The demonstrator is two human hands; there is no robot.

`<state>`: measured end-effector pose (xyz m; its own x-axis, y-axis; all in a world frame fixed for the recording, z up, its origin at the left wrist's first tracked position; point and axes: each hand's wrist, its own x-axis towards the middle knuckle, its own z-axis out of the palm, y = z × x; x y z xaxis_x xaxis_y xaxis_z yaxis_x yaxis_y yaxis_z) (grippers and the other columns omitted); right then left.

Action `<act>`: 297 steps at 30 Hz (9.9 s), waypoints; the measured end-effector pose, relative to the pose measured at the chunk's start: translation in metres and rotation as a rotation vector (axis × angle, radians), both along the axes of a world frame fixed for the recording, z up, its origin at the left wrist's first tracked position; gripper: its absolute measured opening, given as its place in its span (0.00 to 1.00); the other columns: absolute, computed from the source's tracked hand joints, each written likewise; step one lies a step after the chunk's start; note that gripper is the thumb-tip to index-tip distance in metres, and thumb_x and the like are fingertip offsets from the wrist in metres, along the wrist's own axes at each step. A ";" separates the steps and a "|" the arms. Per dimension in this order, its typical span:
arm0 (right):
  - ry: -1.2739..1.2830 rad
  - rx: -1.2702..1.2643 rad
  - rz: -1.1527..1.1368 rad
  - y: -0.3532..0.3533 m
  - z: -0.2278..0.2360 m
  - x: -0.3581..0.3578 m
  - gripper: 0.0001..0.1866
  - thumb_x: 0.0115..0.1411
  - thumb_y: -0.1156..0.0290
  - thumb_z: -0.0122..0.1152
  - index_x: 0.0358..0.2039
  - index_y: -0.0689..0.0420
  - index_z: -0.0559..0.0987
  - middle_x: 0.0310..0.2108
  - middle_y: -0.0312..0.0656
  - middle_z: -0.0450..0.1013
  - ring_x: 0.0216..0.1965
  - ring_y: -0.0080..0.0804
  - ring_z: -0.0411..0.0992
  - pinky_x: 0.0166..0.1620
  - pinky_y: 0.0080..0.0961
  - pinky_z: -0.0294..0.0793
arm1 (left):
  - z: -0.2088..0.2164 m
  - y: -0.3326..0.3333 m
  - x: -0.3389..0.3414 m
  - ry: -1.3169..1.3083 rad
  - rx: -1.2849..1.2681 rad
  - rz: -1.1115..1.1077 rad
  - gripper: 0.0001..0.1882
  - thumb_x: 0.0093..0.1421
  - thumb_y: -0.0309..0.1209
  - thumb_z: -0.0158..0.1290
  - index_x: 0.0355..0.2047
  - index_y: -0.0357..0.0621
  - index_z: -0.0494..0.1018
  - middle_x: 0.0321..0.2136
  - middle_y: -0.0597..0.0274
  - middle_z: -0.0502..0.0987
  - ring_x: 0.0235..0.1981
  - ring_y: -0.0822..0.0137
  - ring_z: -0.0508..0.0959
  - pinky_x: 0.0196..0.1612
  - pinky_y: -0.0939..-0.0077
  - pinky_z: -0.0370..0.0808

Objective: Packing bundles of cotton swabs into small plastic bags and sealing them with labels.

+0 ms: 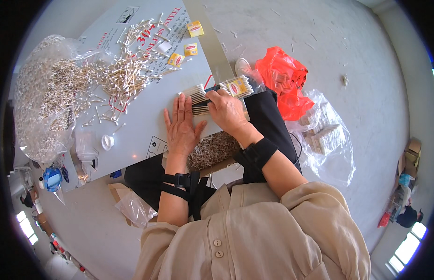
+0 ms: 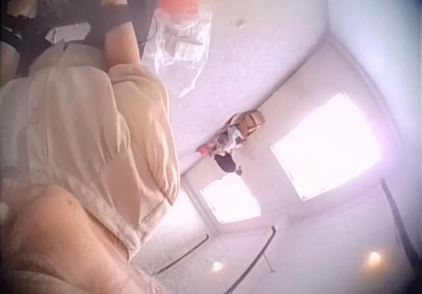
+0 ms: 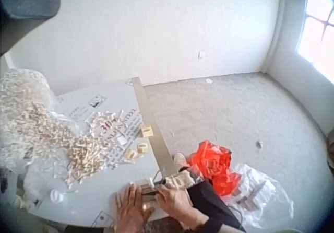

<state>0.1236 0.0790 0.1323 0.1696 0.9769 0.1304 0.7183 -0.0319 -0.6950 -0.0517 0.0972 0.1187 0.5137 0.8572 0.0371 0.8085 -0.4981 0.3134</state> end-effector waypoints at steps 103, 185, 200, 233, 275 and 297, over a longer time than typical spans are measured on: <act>-0.583 0.340 0.487 0.005 -0.009 0.064 0.23 0.52 0.60 0.64 0.48 0.54 0.79 0.53 0.31 0.73 0.52 0.33 0.68 0.57 0.40 0.62 | -0.004 -0.008 0.050 0.013 -0.014 0.001 0.43 0.61 0.50 0.50 0.69 0.43 0.49 0.71 0.50 0.45 0.72 0.52 0.43 0.70 0.47 0.39; -0.010 0.248 0.229 0.028 -0.020 -0.038 0.06 0.47 0.77 0.65 0.26 0.55 0.77 0.32 0.39 0.71 0.35 0.42 0.70 0.35 0.35 0.72 | 0.010 0.134 0.001 -0.113 0.321 0.172 0.04 0.50 0.21 0.53 0.28 0.42 0.74 0.30 0.55 0.71 0.37 0.54 0.73 0.38 0.60 0.71; 0.041 0.307 0.268 0.030 -0.020 -0.036 0.09 0.44 0.78 0.63 0.29 0.56 0.75 0.39 0.39 0.73 0.42 0.42 0.70 0.45 0.36 0.69 | 0.009 0.142 0.025 -0.352 0.274 0.159 0.09 0.48 0.21 0.58 0.31 0.41 0.73 0.31 0.56 0.73 0.38 0.52 0.72 0.40 0.59 0.71; 0.029 0.245 0.263 0.028 -0.019 -0.032 0.12 0.45 0.71 0.67 0.33 0.52 0.81 0.38 0.36 0.71 0.43 0.39 0.68 0.46 0.37 0.68 | 0.002 0.079 -0.021 -0.327 0.208 0.217 0.07 0.50 0.24 0.60 0.27 0.46 0.73 0.26 0.63 0.73 0.34 0.55 0.72 0.41 0.61 0.69; 0.049 0.255 0.207 0.026 -0.018 -0.032 0.18 0.41 0.72 0.71 0.36 0.54 0.79 0.37 0.38 0.72 0.43 0.41 0.68 0.45 0.39 0.69 | 0.015 0.090 -0.140 0.004 0.076 0.465 0.06 0.51 0.23 0.57 0.30 0.41 0.74 0.36 0.53 0.74 0.42 0.49 0.73 0.43 0.57 0.72; 0.077 0.260 0.208 0.027 -0.014 -0.033 0.16 0.41 0.73 0.71 0.34 0.55 0.79 0.37 0.39 0.72 0.43 0.41 0.69 0.46 0.38 0.69 | 0.039 0.064 -0.119 -0.559 -0.242 0.283 0.05 0.53 0.20 0.57 0.32 0.38 0.74 0.25 0.65 0.71 0.27 0.71 0.71 0.34 0.76 0.71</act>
<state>0.0906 0.1056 0.1186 -0.0111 0.9274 0.3740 0.6359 0.2951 -0.7131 -0.1712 0.1611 0.1576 0.2269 0.9737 0.0222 0.5814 -0.1537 0.7990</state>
